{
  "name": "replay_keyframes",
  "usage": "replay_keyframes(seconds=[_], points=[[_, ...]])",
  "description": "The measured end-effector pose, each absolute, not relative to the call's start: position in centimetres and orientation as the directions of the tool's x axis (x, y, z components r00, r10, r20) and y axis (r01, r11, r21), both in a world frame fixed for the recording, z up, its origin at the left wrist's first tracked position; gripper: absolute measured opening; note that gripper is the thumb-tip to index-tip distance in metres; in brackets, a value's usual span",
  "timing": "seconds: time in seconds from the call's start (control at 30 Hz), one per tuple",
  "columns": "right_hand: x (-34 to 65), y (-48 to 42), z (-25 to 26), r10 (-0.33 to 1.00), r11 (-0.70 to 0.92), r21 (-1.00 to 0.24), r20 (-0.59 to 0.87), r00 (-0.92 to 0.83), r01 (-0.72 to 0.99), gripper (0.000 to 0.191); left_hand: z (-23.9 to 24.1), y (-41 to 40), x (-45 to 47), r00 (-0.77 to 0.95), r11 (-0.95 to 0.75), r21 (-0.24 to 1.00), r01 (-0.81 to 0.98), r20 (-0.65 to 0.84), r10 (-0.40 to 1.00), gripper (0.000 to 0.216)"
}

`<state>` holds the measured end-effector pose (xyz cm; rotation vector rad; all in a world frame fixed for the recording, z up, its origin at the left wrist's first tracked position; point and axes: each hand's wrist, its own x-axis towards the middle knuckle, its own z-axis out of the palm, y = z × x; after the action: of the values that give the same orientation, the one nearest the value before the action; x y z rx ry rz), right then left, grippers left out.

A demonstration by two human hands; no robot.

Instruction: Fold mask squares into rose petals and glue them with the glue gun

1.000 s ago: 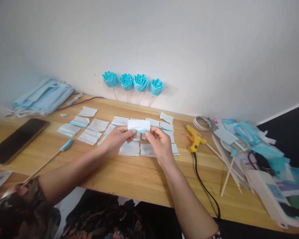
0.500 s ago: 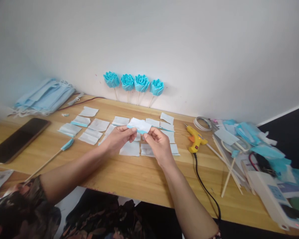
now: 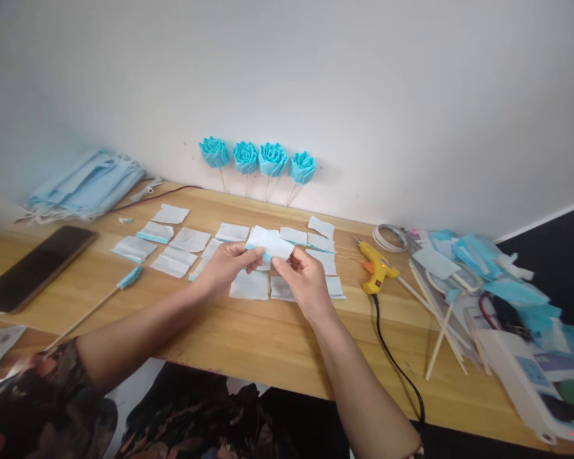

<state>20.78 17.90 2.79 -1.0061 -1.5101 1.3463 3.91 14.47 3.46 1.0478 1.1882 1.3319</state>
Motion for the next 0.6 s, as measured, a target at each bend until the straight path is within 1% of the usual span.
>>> replay_keyframes(seconds=[0.13,0.23,0.37,0.43,0.6], points=[[20.8,17.9,3.0,0.952,0.1,-0.994,0.082,-0.295,0.048,0.021,3.0,14.6,3.8,-0.12,0.005,0.979,-0.206,-0.03,0.992,0.035],[20.9,17.8,3.0,0.952,0.109,-0.992,0.085,-0.295,0.067,0.023,2.7,14.7,3.8,-0.11,0.021,0.946,-0.324,-0.06,0.992,0.034],[20.8,17.8,3.0,0.95,0.107,-0.993,0.085,-0.3,0.058,0.024,2.6,14.7,4.0,-0.039,0.05,0.878,-0.476,-0.078,0.996,0.035],[20.8,17.8,3.0,0.95,0.108,-0.993,0.088,-0.301,0.051,0.024,2.6,14.7,4.2,-0.003,0.065,0.866,-0.495,-0.076,0.997,0.036],[20.7,17.7,3.0,0.941,0.099,-0.994,0.083,-0.327,0.035,0.021,2.4,14.6,4.4,0.027,0.106,0.896,-0.43,-0.105,0.994,0.033]])
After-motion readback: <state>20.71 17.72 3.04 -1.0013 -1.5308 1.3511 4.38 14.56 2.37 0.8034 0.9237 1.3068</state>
